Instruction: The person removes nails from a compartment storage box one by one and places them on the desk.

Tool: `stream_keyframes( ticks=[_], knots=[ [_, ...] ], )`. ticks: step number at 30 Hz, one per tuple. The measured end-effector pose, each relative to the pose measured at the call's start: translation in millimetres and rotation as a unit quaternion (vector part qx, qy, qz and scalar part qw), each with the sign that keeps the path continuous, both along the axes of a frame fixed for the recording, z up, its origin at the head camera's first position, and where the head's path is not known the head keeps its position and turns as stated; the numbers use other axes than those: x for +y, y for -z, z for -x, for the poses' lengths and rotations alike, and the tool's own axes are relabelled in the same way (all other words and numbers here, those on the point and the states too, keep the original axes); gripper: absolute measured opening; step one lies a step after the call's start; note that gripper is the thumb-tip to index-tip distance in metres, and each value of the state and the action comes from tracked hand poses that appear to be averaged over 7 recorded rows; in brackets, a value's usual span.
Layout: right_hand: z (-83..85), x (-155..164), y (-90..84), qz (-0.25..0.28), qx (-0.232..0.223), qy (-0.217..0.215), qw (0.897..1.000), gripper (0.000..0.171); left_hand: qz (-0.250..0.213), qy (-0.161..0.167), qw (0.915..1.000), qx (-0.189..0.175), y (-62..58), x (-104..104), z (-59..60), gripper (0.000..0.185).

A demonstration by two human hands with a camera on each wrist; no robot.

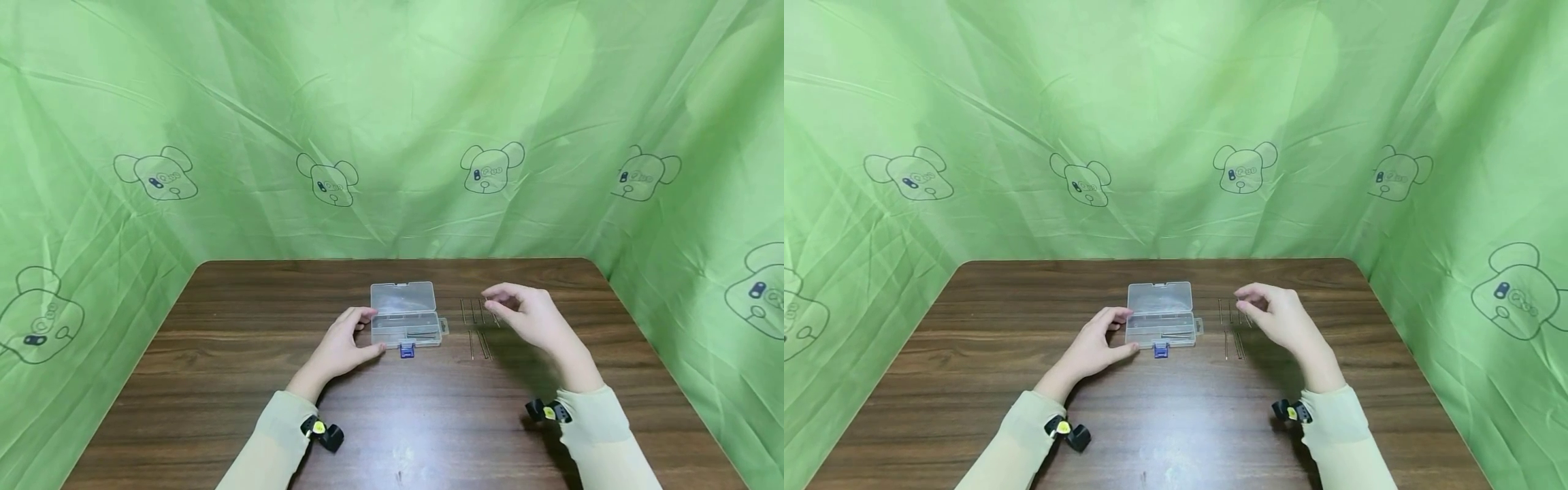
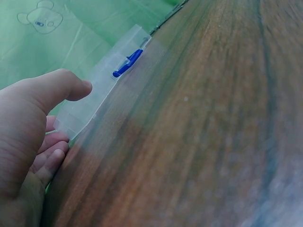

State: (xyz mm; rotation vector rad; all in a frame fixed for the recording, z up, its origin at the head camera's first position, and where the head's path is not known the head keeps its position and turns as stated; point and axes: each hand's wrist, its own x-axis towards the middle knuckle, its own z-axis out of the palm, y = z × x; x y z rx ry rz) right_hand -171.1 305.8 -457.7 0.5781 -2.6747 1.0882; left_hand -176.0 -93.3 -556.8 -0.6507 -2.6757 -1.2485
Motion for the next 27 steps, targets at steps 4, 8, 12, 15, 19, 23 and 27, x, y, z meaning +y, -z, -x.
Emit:
stream_keyframes(
  ticks=[4,8,12,15,19,23,27],
  knots=[
    [-3.6,16,13.0,-0.002,-0.037,0.01,0.999,0.018,-0.001,0.001,1.0,0.004,0.6,-1,0.0,0.072],
    [-0.1,26,24.2,-0.017,-0.07,0.004,0.997,0.019,-0.001,-0.002,1.0,0.007,2.8,-1,1.3,0.071],
    [5.2,31,35.4,-0.02,-0.114,-0.003,0.993,0.018,-0.001,0.0,1.0,0.006,5.1,-1,2.9,0.071],
    [8.2,30,41.8,-0.022,-0.135,-0.002,0.991,0.017,-0.002,-0.001,1.0,0.006,5.0,-1,2.4,0.071],
    [10.6,29,48.9,-0.031,-0.135,-0.004,0.99,0.016,-0.003,-0.003,1.0,0.005,3.9,-2,1.3,0.071],
    [10.9,30,53.2,-0.035,-0.135,-0.007,0.99,0.015,0.003,-0.002,1.0,0.007,3.2,-2,1.4,0.071],
    [11.0,30,55.8,-0.038,-0.132,-0.01,0.991,0.013,0.006,-0.001,0.9999,0.01,2.3,-1,1.2,0.071]
  ],
)
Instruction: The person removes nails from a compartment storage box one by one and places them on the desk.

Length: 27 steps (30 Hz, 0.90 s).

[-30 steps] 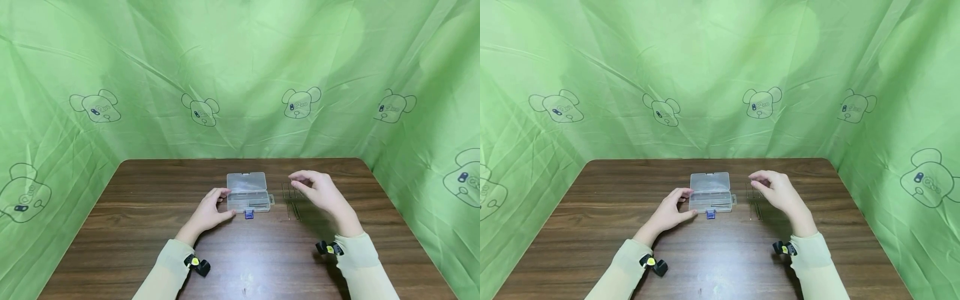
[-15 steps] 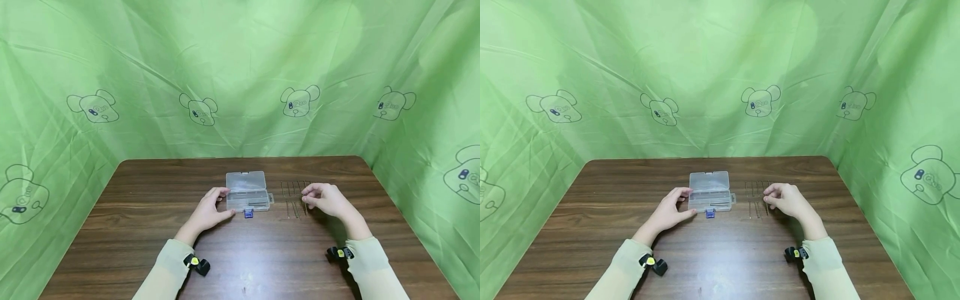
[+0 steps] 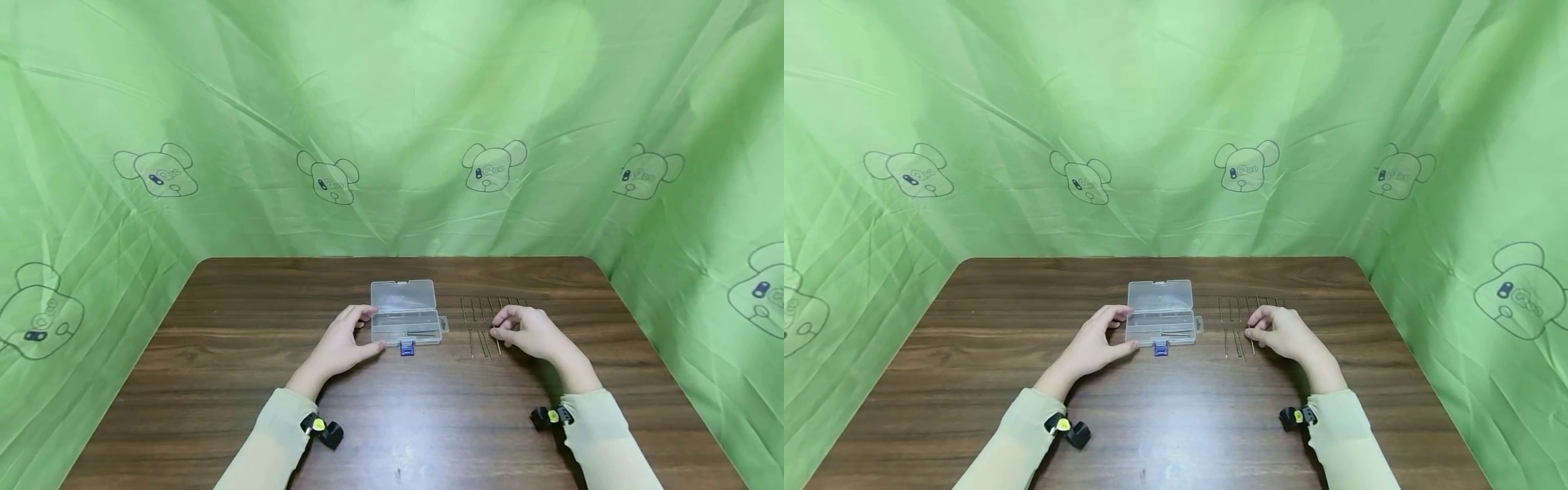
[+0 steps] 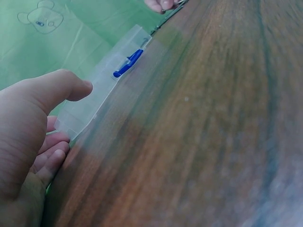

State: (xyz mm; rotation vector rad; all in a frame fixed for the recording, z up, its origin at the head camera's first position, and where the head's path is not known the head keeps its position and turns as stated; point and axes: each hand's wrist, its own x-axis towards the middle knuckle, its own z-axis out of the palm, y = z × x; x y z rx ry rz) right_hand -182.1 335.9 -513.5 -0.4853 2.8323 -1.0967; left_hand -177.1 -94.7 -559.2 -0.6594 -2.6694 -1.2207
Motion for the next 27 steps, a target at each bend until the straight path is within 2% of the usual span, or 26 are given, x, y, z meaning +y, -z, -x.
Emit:
stream_keyframes(
  ticks=[10,17,27],
  knots=[
    [0.3,0.4,3.2,-0.019,0.032,-0.013,0.999,0.013,-0.004,0.002,1.0,0.004,-2.0,1.5,-0.1,0.071],
    [-0.3,0.9,1.1,-0.026,0.015,-0.017,0.999,0.017,-0.005,0.001,1.0,0.002,-0.8,0.9,-0.3,0.071],
    [-1.1,-6.5,0.2,-0.017,0.003,0.021,1.0,0.018,-0.003,0.002,1.0,-0.001,-2.5,0.6,0.7,0.071]
  ],
)
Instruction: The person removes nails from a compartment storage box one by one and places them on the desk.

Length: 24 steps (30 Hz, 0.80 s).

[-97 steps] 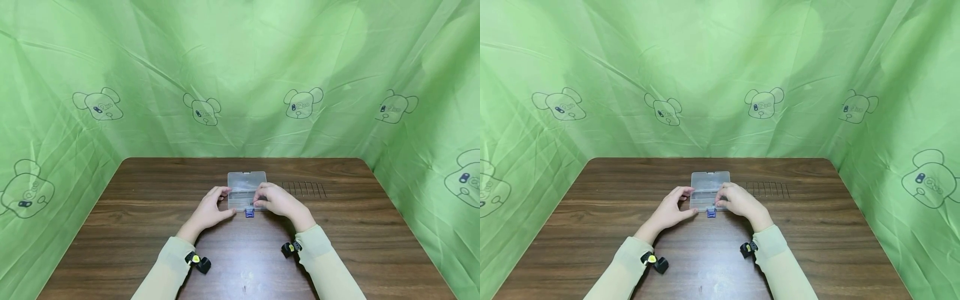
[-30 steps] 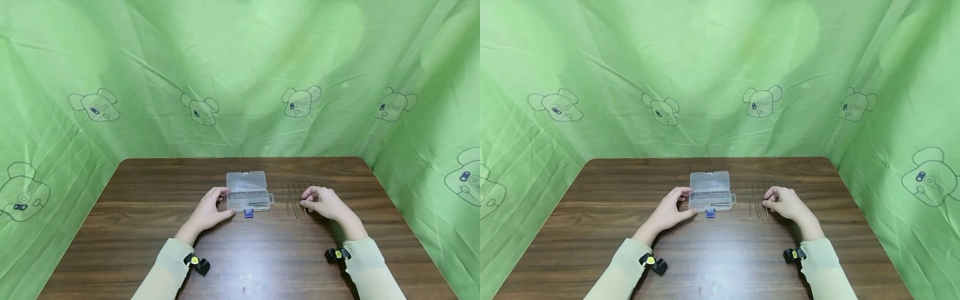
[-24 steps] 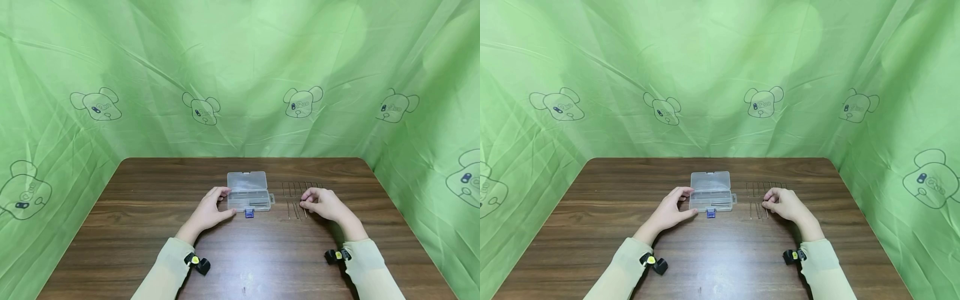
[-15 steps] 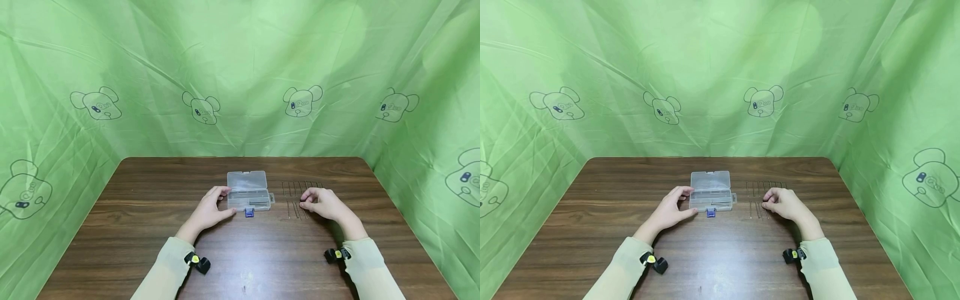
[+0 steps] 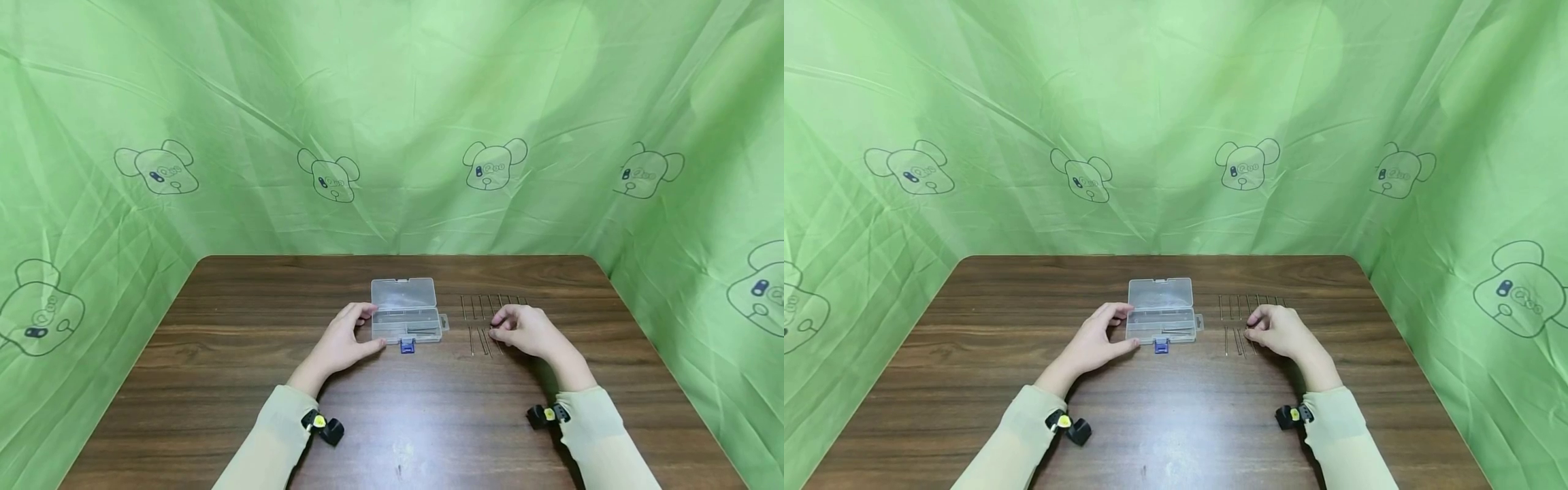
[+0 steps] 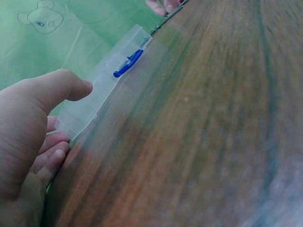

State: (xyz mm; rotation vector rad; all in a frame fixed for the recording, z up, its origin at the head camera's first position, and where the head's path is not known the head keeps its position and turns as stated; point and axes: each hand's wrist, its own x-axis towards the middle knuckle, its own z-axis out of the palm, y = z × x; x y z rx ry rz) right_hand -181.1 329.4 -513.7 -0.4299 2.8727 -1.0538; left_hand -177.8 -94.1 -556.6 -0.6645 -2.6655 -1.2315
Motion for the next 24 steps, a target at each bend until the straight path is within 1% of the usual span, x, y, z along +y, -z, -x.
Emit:
stream_keyframes(
  ticks=[4,9,15,21,24],
  knots=[
    [-0.1,-4,-0.4,0.005,-0.006,0.005,1.0,0.019,0.001,-0.002,1.0,0.0,0.3,-1,0.2,0.07],
    [-0.9,-5,-1.7,-0.001,-0.013,0.004,1.0,0.018,0.003,-0.003,1.0,-0.001,1.4,0,0.2,0.07],
    [-4.6,-4,-12.2,0.001,-0.015,-0.012,1.0,0.019,0.007,-0.003,0.9999,-0.007,0.8,1,0.2,0.071],
    [-9.8,-8,-27.6,-0.001,0.018,-0.041,0.999,0.019,0.007,-0.003,0.9999,-0.011,-0.8,1,-0.7,0.071],
    [-13.6,-16,-34.4,-0.009,0.036,-0.067,0.997,0.02,0.005,-0.005,0.9999,-0.01,-0.1,0,-1.5,0.071]
  ],
)
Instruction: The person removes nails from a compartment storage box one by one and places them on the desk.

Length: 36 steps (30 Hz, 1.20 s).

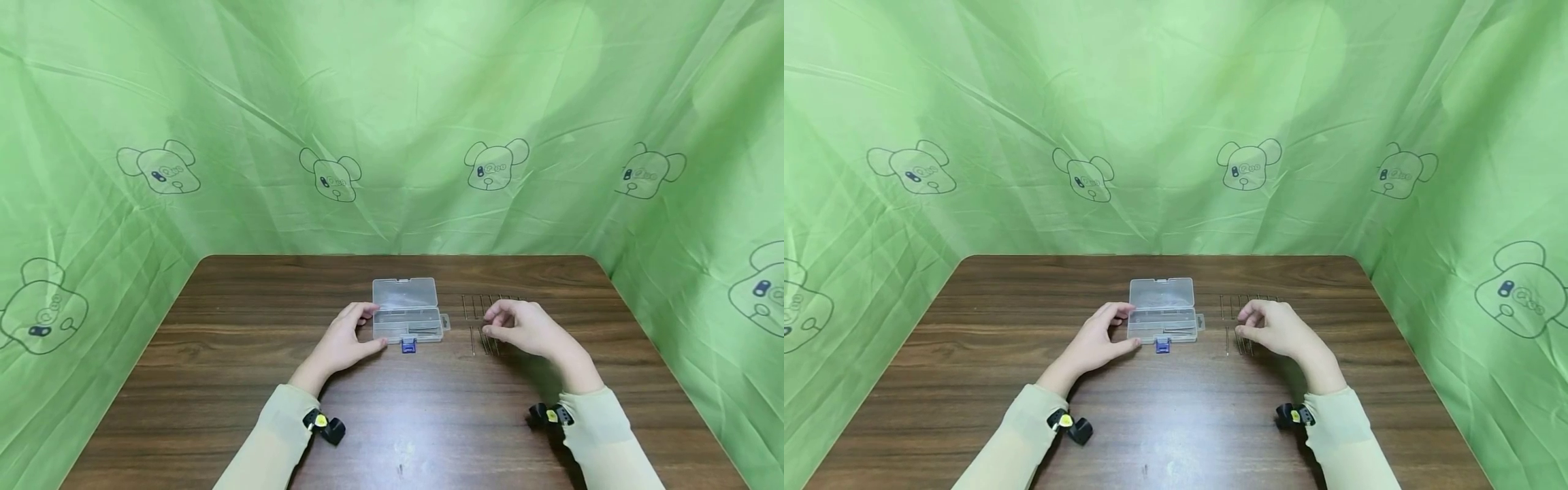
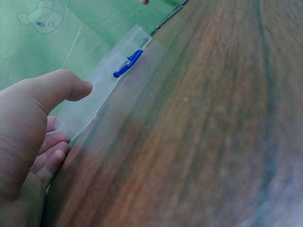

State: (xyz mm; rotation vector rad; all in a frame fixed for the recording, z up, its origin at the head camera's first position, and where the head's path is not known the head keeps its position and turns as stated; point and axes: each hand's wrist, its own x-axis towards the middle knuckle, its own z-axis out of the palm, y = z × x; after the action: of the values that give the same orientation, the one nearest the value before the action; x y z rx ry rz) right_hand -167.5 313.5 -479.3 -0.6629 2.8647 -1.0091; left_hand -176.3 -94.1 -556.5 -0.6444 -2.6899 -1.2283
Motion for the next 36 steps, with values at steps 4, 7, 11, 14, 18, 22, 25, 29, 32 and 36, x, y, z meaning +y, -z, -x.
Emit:
stream_keyframes(
  ticks=[4,7,11,14,18,22,25,29,32,36],
  knots=[
    [-5.0,-14,-8.9,-0.002,0.009,-0.04,0.999,0.021,-0.002,-0.002,1.0,0.001,0.9,0,-0.8,0.071],
    [-7.7,-24,-15.4,0.007,0.011,-0.064,0.998,0.021,-0.005,0.0,1.0,-0.001,0.8,0,-0.8,0.071],
    [-7.4,-39,-24.1,0.017,0.014,-0.085,0.996,0.021,-0.007,0.0,1.0,0.0,0.2,1,-0.7,0.071],
    [-3.2,-53,-28.6,0.022,0.017,-0.098,0.995,0.019,-0.005,-0.001,1.0,0.003,0.6,1,-0.5,0.071],
    [4.6,-70,-32.0,0.021,0.022,-0.112,0.993,0.019,-0.007,0.001,1.0,0.006,1.3,1,0.3,0.071],
    [10.4,-85,-31.9,0.01,0.027,-0.114,0.993,0.021,-0.004,0.0,1.0,0.004,1.5,1,0.5,0.071],
    [13.6,-92,-27.3,0.014,0.028,-0.113,0.993,0.02,-0.002,0.0,1.0,0.004,1.6,1,0.1,0.071],
    [17.7,-97,-14.9,0.037,0.025,-0.117,0.992,0.019,-0.006,0.0,1.0,0.005,1.5,1,-0.8,0.071],
    [21.9,-99,-2.7,0.051,0.031,-0.123,0.991,0.02,-0.007,0.001,1.0,0.005,1.0,2,-0.7,0.071],
    [27.1,-99,9.6,0.042,0.057,-0.121,0.99,0.016,-0.009,0.0,1.0,0.005,0.2,2,-0.8,0.071]
  ],
)
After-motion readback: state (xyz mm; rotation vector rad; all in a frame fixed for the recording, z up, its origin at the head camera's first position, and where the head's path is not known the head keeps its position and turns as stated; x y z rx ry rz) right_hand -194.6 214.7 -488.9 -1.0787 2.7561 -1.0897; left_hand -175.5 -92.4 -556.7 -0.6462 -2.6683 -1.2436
